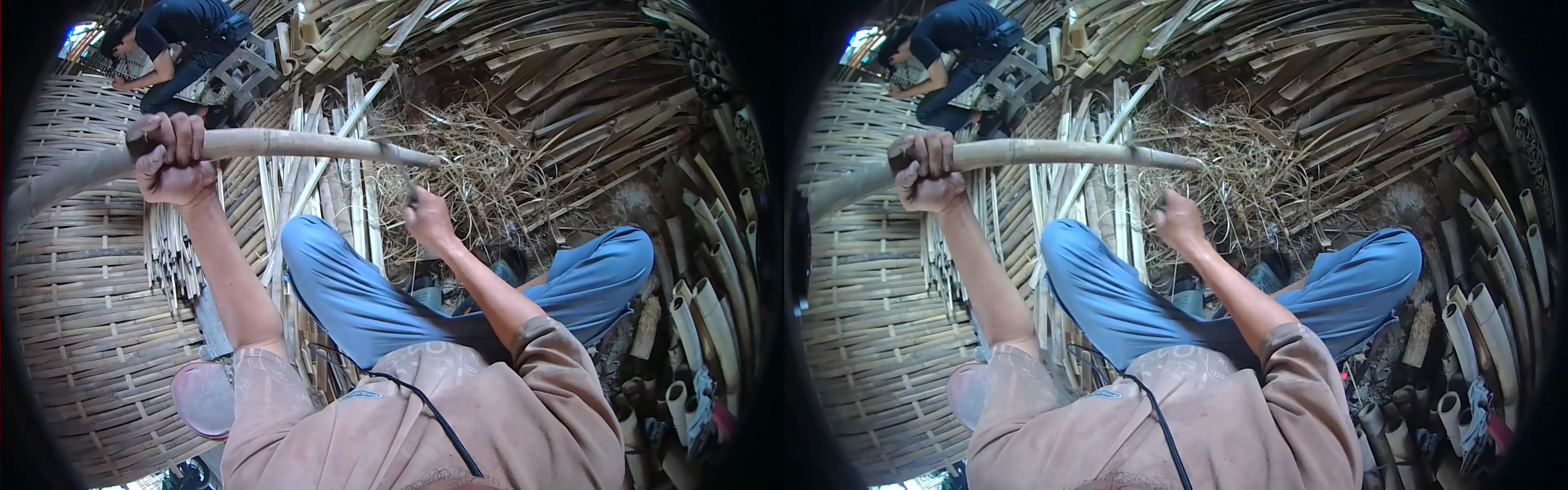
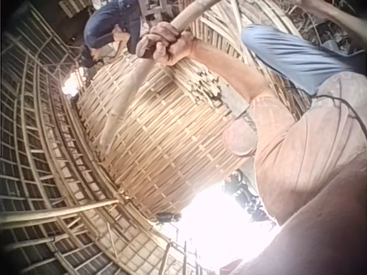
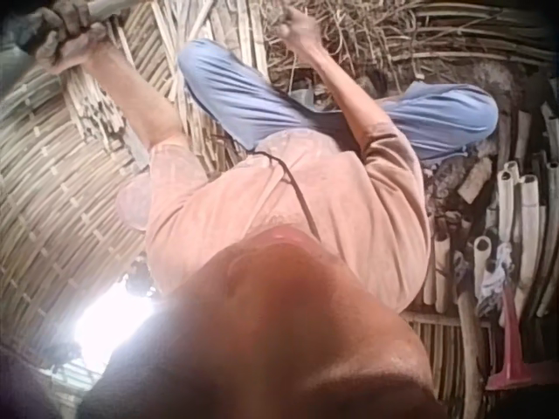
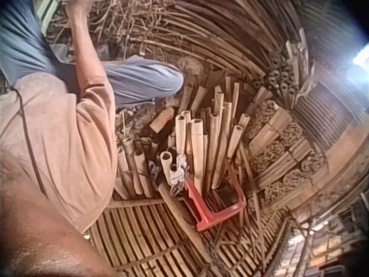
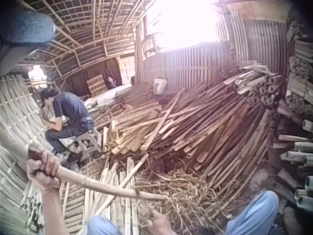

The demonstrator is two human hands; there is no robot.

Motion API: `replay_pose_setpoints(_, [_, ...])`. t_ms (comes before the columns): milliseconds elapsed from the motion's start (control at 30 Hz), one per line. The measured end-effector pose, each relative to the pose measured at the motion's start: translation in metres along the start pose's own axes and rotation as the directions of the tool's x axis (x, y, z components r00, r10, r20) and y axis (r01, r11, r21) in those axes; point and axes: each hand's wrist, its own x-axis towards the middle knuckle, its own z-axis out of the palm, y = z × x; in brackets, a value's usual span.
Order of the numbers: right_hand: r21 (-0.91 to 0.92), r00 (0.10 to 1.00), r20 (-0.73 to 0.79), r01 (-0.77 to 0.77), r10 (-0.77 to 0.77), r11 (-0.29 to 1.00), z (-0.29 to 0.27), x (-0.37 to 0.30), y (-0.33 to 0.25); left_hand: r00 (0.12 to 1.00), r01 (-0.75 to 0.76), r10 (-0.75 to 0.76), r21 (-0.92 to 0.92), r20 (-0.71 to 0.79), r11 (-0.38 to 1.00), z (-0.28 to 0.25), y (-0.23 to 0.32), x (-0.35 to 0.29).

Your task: Shaving and smoothing long bamboo strips using a knife/machete in a manufacturing setting.

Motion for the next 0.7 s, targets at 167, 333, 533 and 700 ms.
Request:
replay_pose_setpoints(167, [0.098, 0.982, 0.093, -0.172, 0.164, 0.98, -0.013, -0.003, -0.01, 1.0, 0.022, -0.021, -0.087, 0.019, 0.996, -0.001, 0.002, -0.002])
replay_pose_setpoints(333, [0.025, 0.981, 0.034, 0.189, -0.189, 0.982, -0.005, -0.01, -0.002, 0.999, 0.007, -0.005, -0.028, 0.047, 1.0, 0.004, 0.005, -0.005])
replay_pose_setpoints(533, [-0.037, 0.99, -0.047, -0.134, 0.132, 0.99, -0.003, -0.004, 0.018, 0.994, -0.016, 0.024, -0.074, 0.11, 0.997, 0.004, 0.004, -0.004])
replay_pose_setpoints(700, [0.057, 0.992, -0.01, 0.123, -0.122, 0.991, 0.012, -0.004, 0.021, 0.999, 0.014, -0.013, -0.016, 0.039, 1.0, 0.004, 0.002, -0.004])
